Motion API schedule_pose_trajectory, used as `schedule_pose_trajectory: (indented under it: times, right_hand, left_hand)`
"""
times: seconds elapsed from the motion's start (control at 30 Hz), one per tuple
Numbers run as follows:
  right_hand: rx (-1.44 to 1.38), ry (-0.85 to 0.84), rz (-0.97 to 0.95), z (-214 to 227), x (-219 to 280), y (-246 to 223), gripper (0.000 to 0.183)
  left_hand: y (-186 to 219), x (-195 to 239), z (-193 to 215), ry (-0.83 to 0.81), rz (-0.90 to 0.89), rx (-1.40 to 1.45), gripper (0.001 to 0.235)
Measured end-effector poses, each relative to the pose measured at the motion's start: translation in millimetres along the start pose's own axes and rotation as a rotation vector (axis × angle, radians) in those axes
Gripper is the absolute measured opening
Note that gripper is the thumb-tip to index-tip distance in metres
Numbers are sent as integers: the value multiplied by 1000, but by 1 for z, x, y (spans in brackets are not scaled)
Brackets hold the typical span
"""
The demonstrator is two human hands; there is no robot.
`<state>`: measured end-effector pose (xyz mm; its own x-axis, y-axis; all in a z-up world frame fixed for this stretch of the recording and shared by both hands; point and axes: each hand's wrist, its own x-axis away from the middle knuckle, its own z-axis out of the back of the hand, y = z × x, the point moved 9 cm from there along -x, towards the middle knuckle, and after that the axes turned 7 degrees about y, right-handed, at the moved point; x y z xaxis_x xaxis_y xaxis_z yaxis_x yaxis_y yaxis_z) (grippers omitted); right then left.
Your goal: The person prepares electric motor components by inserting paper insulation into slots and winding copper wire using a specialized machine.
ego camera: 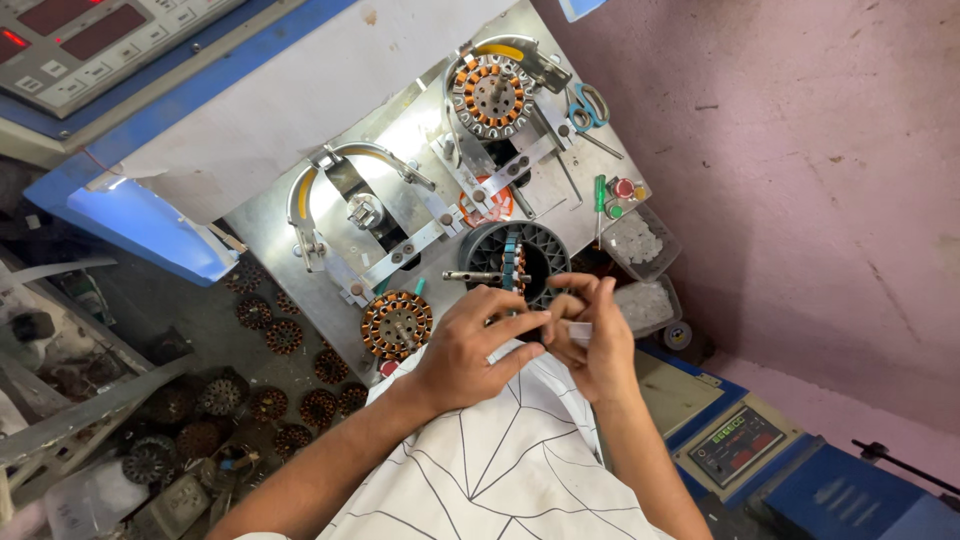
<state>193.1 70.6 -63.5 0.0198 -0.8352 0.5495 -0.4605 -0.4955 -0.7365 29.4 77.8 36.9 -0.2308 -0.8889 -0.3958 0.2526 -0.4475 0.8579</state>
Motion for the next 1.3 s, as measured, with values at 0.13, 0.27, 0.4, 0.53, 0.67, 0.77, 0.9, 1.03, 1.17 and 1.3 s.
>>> schedule_pose_trajectory:
  times: [0.13, 0.27, 0.4, 0.53, 0.67, 0.77, 0.9, 1.03, 1.17, 1.3]
  right_hand:
    - [77, 88, -118, 4, 4, 28, 71]
    - [111, -35, -45, -6, 3, 32, 72]
    - [240, -139, -3, -9, 8, 33, 78]
    - [441, -138, 328, -11, 13, 0, 55]
    - [688, -108, 794, -21, 31, -48, 30]
    - [715, -147, 852, -27, 27, -57, 27]
    - [669, -174, 828, -22, 16, -56, 19]
    - [490, -57, 596, 0, -7, -36, 10]
    - [395, -111, 467, 5, -22, -22, 11]
    - [250, -243, 246, 1, -34, -3, 11]
  left_hand:
    - [16, -6, -13, -27, -58, -56, 24]
    - [13, -9, -17, -10, 5, -44, 19]
    - [8, -7, -21, -1, 29, -72, 16]
    - [-16, -2, -17, 93, 249, 63, 9]
    - [-60, 10, -29, 126, 680, 426, 19]
    - [-70, 12, -36, 86, 782, 500, 16]
    - [-61, 1, -35, 16, 695, 429, 11]
    - [-36, -19, -19, 14, 416, 192, 14]
    - [-23, -35, -11, 51, 252, -21, 9]
    - [-20, -38, -11, 44, 210, -92, 4]
